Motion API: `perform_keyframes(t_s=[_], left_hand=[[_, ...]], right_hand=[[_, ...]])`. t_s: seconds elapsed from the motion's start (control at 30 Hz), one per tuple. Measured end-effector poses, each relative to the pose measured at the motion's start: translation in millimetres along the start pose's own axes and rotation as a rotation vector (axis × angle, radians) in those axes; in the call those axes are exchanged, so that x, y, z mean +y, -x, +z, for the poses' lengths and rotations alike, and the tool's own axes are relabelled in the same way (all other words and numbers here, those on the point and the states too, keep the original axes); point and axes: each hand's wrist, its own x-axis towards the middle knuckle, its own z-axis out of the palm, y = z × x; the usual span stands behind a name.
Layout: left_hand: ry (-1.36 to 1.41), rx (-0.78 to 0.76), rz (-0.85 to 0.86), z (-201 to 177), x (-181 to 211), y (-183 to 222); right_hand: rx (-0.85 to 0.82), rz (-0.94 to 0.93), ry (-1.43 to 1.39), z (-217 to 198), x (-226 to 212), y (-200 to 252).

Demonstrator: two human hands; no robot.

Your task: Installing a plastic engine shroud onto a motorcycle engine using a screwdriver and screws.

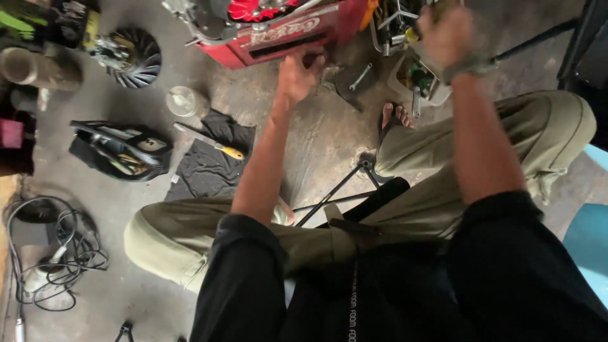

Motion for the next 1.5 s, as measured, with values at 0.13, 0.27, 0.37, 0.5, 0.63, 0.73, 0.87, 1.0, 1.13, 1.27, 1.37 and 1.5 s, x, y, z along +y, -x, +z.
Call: perform_keyframes(t_s=[0.13,0.27,0.37,0.5,0.63,0.73,0.87,1.0,1.13,1.27,1.37,1.5], left_hand=[[0.054,-0.004,0.095,-49.4,35.1,5.5],[0.148,-0.075,0.118,-108.1,69.2,18.1],[0.387,-0.057,-0.046,-145.5,97.6,42.9],[0.58,-0.043,0.067,-174.9,97.8,65.9],[0.81,0.111,0.124,-187.9,87.6,80.8],[0.894,0.154,0.146,-197.8,81.7,84.2],[0.864,0.182,0.149,-208.1,77.7,82.1],[0.843,0.159,0.246,-214.4,73.7,76.1],[0.723,0.145,0.265,-218.7,80.1,75.3],[0.698,0.092,0.2,-217.4,72.5,71.6],[0.668,0.018,0.163,-220.8,69.0,69.4],[0.486,-0.039,0.087,-223.2,71.4,68.4]], right_hand=[[-0.048,0.074,-0.594,-104.5,-62.6,-10.2],[-0.193,0.274,-1.603,-161.3,-104.7,2.3],[-0.246,0.131,-1.77,-171.9,-146.3,24.0],[-0.252,0.075,-1.732,-171.2,-212.3,43.1],[-0.105,-0.281,-1.367,-178.4,-259.3,57.7],[-0.085,-0.355,-1.177,-182.8,-277.6,64.4],[0.064,-0.551,-1.016,-188.3,-294.1,61.0],[0.064,-0.562,-0.974,-187.6,-301.2,60.1],[0.048,-0.495,-1.008,-177.8,-299.3,57.9],[0.033,-0.469,-1.039,-166.2,-294.5,59.0],[0.053,-0.48,-1.011,-162.2,-294.8,59.9],[0.087,-0.517,-0.989,-135.2,-286.8,62.8]])
